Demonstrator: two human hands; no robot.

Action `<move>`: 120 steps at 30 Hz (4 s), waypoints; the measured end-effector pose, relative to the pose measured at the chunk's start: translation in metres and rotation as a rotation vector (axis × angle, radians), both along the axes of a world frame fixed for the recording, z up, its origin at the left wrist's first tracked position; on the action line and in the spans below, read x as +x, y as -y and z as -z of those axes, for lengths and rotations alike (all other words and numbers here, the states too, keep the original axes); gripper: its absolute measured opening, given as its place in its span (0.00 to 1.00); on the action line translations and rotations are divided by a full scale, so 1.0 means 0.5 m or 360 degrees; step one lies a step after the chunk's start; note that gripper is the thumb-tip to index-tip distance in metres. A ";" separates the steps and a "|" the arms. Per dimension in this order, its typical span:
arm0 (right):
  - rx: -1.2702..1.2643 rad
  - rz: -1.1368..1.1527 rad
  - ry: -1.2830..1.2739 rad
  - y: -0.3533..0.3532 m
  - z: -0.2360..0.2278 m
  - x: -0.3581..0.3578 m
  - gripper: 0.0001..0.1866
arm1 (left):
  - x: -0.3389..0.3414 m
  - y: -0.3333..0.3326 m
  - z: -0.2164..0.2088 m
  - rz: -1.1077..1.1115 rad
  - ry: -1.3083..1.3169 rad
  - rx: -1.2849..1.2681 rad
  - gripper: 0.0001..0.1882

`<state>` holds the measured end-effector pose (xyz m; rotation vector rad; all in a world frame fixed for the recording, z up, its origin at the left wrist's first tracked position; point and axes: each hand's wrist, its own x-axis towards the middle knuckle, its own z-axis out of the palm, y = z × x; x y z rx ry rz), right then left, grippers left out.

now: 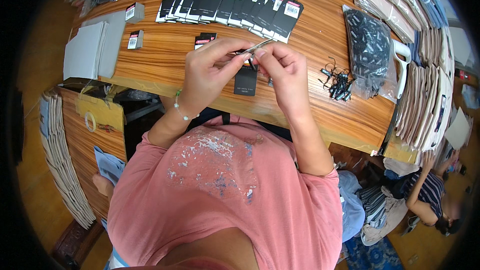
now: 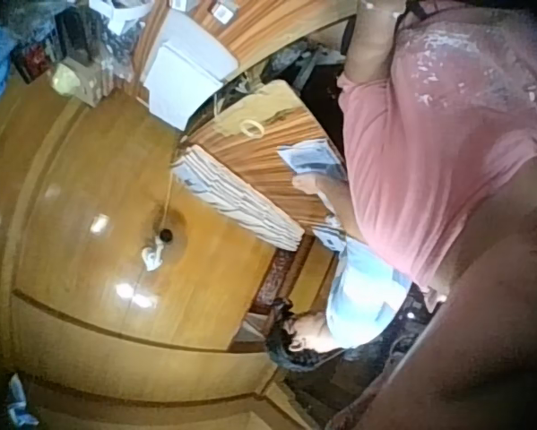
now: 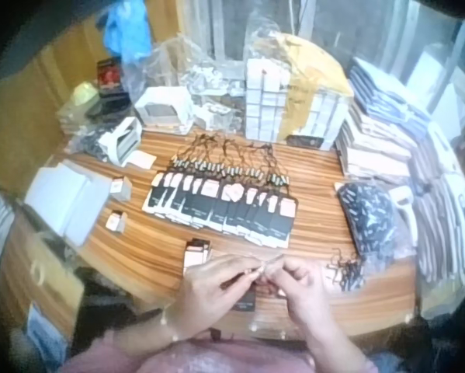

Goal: The person prepares product tags by hand, threading black elastic cords through the holes in the tags and securing them one by one at a wooden desk.

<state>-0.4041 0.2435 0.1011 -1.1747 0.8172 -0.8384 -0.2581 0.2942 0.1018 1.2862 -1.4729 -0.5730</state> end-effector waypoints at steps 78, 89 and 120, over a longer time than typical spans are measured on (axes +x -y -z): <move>0.0495 -0.0057 0.0599 0.008 0.004 -0.063 0.10 | -0.003 -0.035 -0.013 0.0491 0.0245 -0.0224 0.09; 0.0339 0.0050 0.0749 0.009 -0.021 -0.073 0.10 | 0.010 -0.038 0.006 0.0665 -0.0072 0.0026 0.08; -0.0671 0.0152 0.0129 -0.047 -0.076 -0.046 0.06 | 0.163 -0.040 0.044 -0.0175 -0.0483 0.0708 0.11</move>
